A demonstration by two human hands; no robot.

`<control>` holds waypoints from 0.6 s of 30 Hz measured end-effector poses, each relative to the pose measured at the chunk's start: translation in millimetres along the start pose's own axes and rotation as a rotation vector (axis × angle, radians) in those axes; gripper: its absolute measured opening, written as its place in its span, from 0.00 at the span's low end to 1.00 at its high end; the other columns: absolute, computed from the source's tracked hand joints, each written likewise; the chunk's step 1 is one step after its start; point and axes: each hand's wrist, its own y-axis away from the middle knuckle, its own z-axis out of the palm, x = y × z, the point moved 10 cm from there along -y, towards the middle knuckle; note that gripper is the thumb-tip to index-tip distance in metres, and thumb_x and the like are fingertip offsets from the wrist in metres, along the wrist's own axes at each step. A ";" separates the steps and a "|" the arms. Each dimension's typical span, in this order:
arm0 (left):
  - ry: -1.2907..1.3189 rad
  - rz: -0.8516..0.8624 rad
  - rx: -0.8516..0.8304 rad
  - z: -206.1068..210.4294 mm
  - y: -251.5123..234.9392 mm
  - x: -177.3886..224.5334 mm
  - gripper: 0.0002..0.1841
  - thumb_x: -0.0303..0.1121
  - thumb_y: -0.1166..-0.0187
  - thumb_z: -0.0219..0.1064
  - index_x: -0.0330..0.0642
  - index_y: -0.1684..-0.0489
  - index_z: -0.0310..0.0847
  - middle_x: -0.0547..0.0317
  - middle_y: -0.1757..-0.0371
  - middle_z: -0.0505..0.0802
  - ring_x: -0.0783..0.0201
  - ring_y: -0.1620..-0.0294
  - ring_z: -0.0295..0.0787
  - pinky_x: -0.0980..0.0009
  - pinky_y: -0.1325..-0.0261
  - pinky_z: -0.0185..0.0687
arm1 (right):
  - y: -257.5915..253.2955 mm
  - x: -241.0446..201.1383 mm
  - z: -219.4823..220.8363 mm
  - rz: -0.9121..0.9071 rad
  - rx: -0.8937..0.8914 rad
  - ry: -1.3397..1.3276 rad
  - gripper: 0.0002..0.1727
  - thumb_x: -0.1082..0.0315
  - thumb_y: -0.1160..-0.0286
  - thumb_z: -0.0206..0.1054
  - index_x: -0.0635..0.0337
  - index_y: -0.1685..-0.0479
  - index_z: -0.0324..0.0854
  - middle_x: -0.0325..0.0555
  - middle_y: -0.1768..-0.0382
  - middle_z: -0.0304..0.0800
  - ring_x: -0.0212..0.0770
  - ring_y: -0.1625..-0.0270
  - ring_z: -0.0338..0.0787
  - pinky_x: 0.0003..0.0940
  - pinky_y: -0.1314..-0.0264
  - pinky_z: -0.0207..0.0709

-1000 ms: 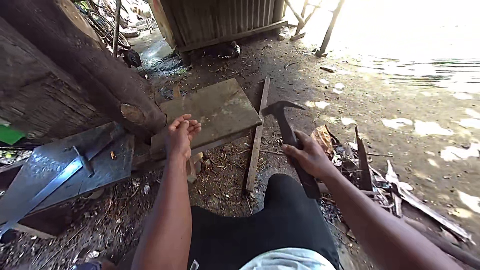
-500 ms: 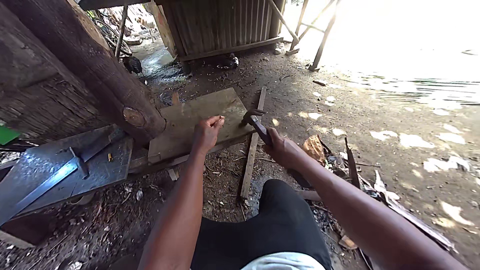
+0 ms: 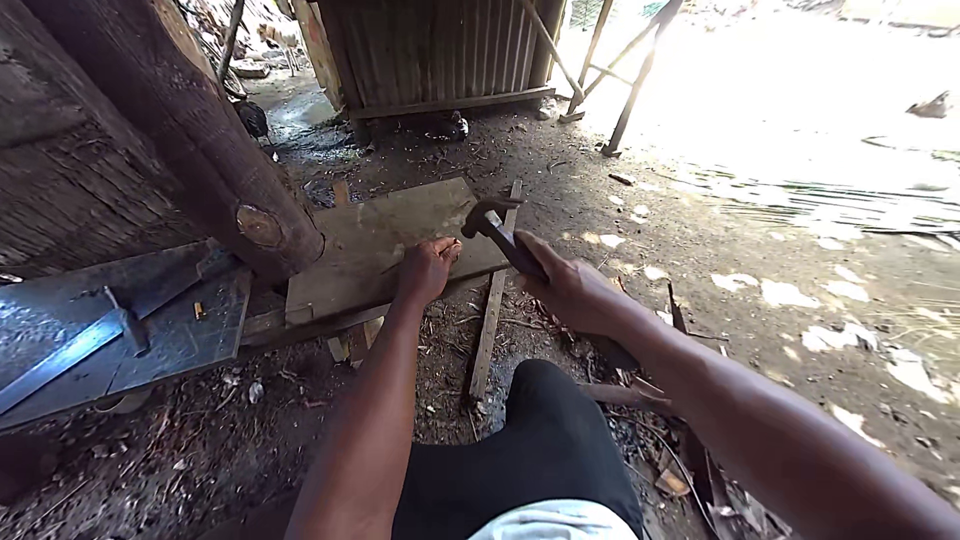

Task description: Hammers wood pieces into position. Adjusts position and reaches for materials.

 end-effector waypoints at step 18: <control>-0.009 0.020 -0.018 0.0 -3.9 -3.3 0.16 0.44 0.10 0.61 0.47 0.43 0.94 0.56 0.47 0.97 0.58 0.39 0.92 0.49 0.28 0.79 | -11.8 -63.0 -71.5 -0.106 0.282 -0.004 0.40 0.48 0.09 0.56 0.29 0.02 0.38 0.46 0.64 0.89 0.45 0.75 0.88 0.52 0.72 0.86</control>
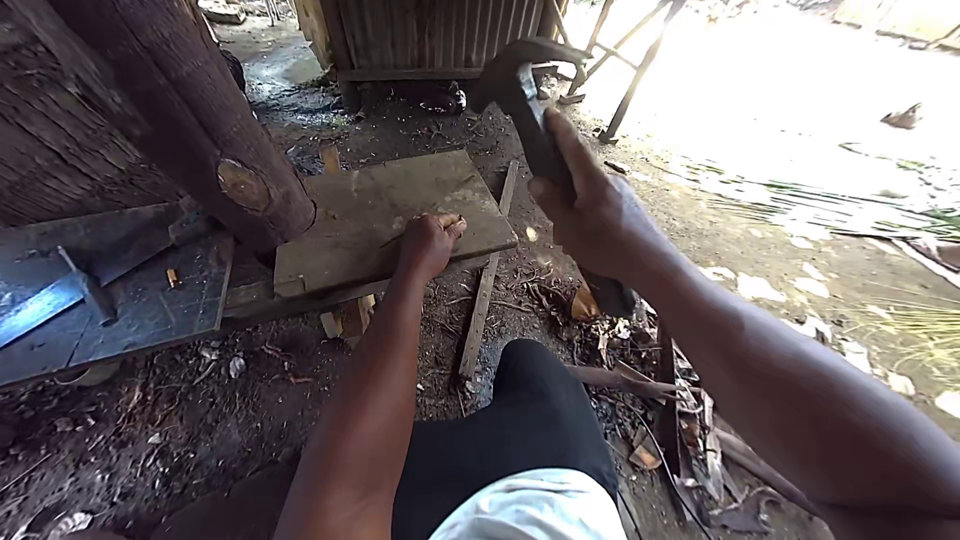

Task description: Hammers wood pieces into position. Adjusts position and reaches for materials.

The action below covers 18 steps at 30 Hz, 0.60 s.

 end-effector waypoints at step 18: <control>0.201 -0.136 0.148 -16.6 2.6 -29.1 0.22 0.31 0.11 0.54 0.43 0.19 0.74 0.54 0.30 0.89 0.60 0.28 0.86 0.57 0.22 0.78 | 7.5 33.7 76.5 0.134 -0.352 0.108 0.39 0.49 0.07 0.53 0.30 0.02 0.36 0.51 0.73 0.88 0.48 0.80 0.88 0.52 0.74 0.86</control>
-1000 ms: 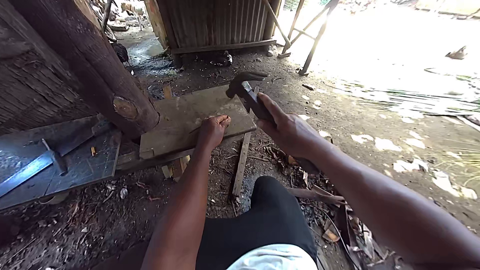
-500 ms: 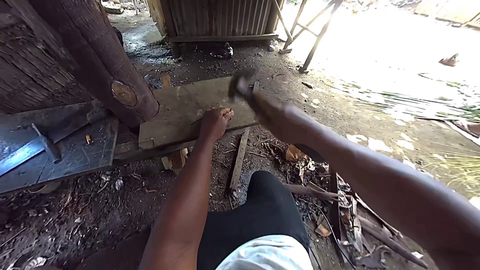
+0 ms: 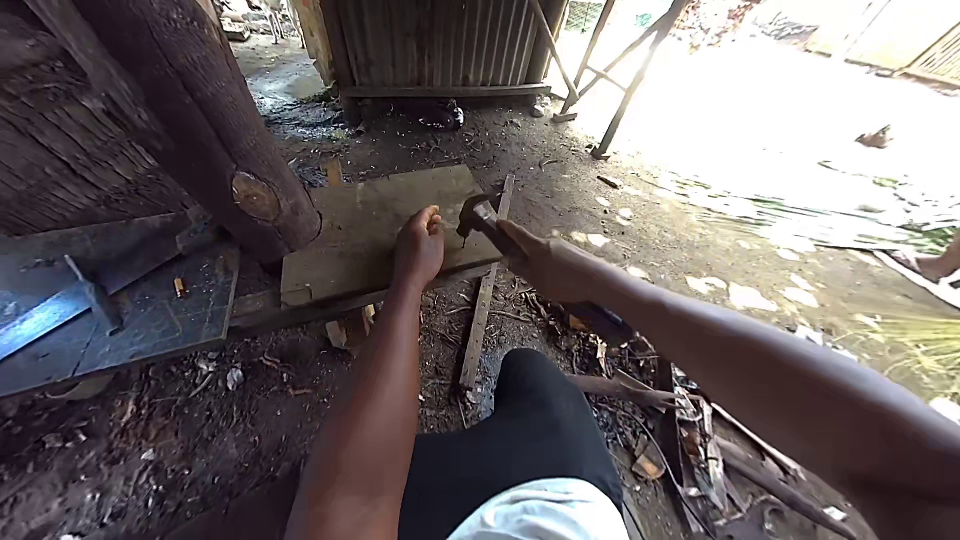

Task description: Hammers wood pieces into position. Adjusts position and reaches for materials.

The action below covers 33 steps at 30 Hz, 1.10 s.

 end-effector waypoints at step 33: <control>0.116 0.000 0.073 -13.8 3.7 -0.2 0.16 0.27 0.11 0.52 0.41 0.34 0.82 0.55 0.37 0.91 0.63 0.33 0.87 0.59 0.26 0.80 | 15.5 -5.9 -41.9 -0.033 0.369 -0.186 0.39 0.45 0.09 0.55 0.23 0.03 0.38 0.48 0.73 0.88 0.46 0.82 0.87 0.52 0.78 0.86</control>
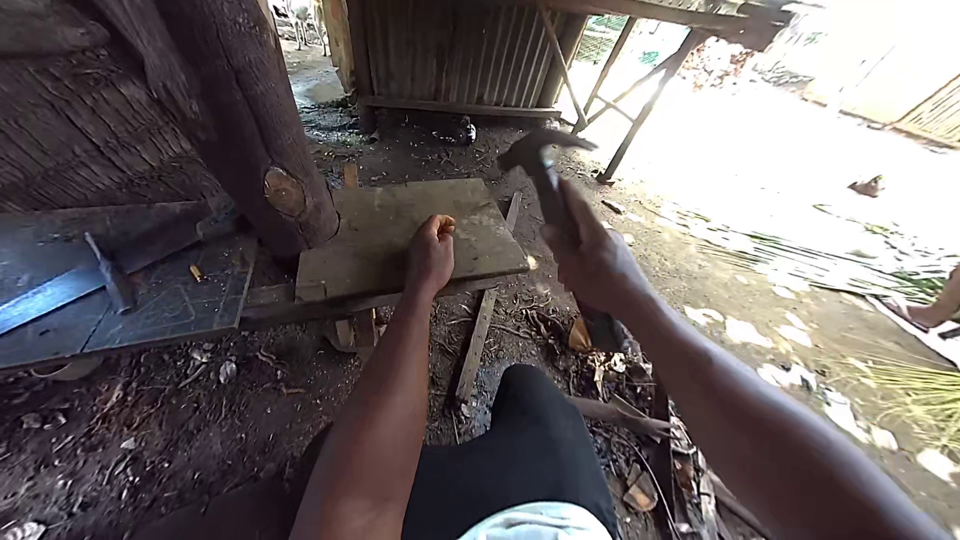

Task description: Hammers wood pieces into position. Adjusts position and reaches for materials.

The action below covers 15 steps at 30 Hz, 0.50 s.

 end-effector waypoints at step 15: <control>-0.426 -0.004 0.195 -72.4 23.6 -5.3 0.17 0.38 0.13 0.62 0.41 0.33 0.85 0.45 0.38 0.90 0.48 0.37 0.88 0.46 0.32 0.82 | -3.2 40.7 89.4 -0.003 -0.512 0.248 0.40 0.48 0.08 0.54 0.29 0.02 0.35 0.59 0.58 0.90 0.61 0.55 0.92 0.64 0.49 0.83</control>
